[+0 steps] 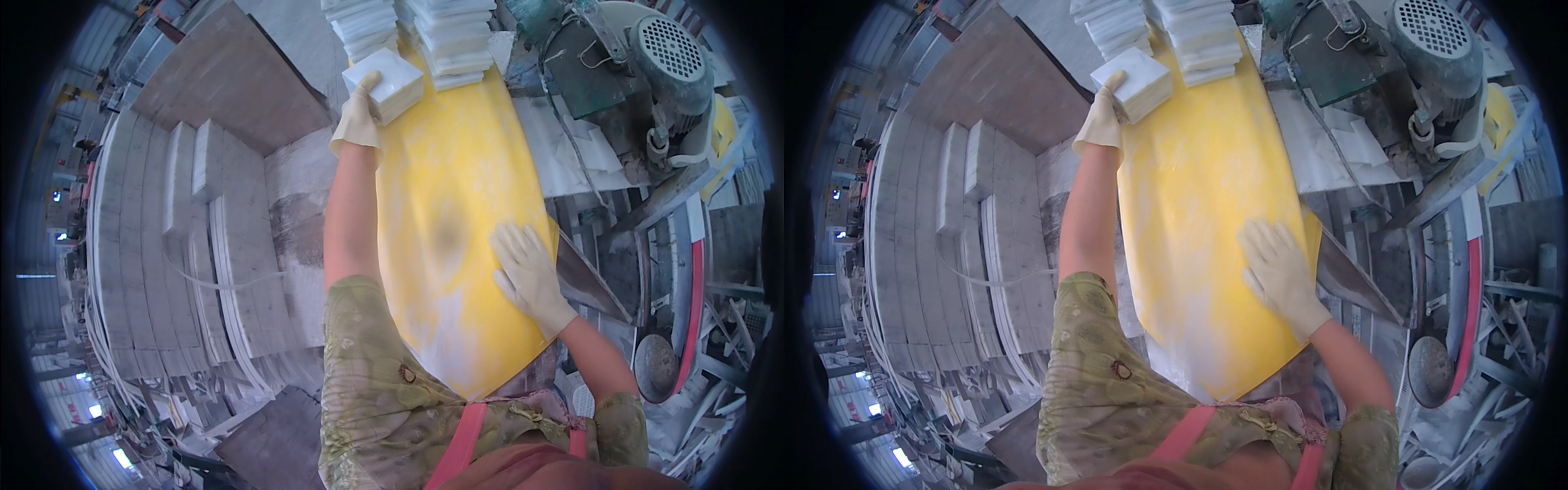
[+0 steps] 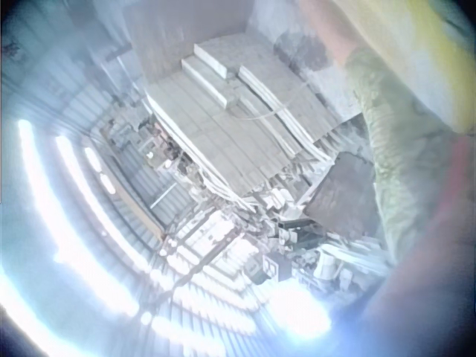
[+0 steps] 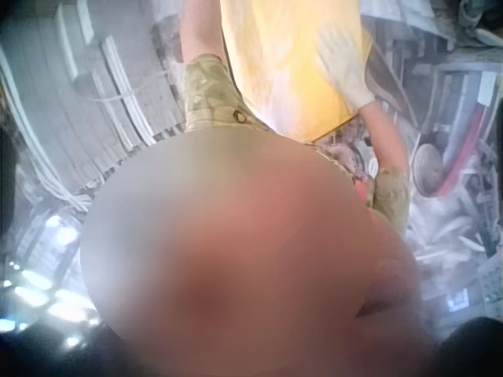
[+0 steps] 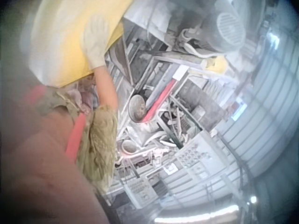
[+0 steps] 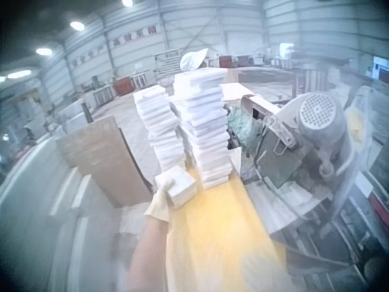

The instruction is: The person repeatedly sands small rectangular plaster pieces on a belt sander, flipping each piece to sand multiple edges and faces. The person stacks finished pieces on a yellow tray and continues the cycle with new pieces from a nearby pile.

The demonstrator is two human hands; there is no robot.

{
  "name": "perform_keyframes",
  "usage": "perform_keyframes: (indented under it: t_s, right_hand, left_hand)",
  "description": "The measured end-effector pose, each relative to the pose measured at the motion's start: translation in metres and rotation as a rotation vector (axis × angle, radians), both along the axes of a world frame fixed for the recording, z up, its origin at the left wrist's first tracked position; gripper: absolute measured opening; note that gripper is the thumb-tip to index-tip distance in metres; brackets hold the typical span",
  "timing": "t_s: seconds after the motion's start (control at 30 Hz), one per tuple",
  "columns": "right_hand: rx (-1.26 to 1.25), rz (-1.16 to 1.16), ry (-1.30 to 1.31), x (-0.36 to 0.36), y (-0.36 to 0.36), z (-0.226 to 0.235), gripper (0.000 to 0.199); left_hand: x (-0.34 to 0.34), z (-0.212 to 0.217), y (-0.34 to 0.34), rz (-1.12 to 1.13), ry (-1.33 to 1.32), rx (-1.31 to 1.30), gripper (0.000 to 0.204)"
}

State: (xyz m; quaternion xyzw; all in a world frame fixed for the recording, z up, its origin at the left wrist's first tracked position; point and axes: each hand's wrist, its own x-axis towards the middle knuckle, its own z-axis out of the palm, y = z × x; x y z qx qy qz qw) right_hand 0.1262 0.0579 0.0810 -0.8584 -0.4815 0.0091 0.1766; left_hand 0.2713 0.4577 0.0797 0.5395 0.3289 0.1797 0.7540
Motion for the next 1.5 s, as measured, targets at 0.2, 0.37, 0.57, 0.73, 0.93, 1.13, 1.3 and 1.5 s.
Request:
perform_keyframes:
  t_s: [0.2,0.37,0.57,0.73,0.93,1.13,1.3,1.5]
  right_hand:
    - [-0.031,-0.002,0.079,0.002,0.006,0.006,0.057]
    - [-0.054,0.000,0.059,0.003,0.008,0.004,0.058]
    - [-0.058,0.004,0.050,0.004,0.008,0.000,0.059]
    - [-0.070,-0.007,0.071,0.005,0.008,-0.002,0.060]
    - [-0.096,-0.002,0.072,0.005,0.010,-0.001,0.060]
    - [-0.089,0.000,0.075,0.006,0.012,-0.002,0.060]
    - [-0.089,0.002,0.073,0.007,0.012,-0.005,0.061]
    - [-0.078,-0.008,0.074,0.007,0.013,-0.004,0.060]
  left_hand:
    - [0.030,-0.020,0.020,-0.023,-0.101,-0.170,0.058]
    - [0.017,-0.013,0.013,-0.010,-0.096,-0.135,0.059]
    - [0.015,-0.009,0.021,-0.088,-0.015,-0.107,0.058]
    - [0.017,-0.005,0.024,-0.166,-0.114,-0.048,0.057]
    - [0.004,0.010,0.024,-0.183,0.007,0.060,0.052]
    - [0.013,0.035,0.033,-0.217,0.262,0.136,0.049]
    - [0.012,0.048,0.034,-0.328,0.395,0.336,0.047]
    - [0.028,0.041,0.045,-0.451,0.615,0.583,0.047]
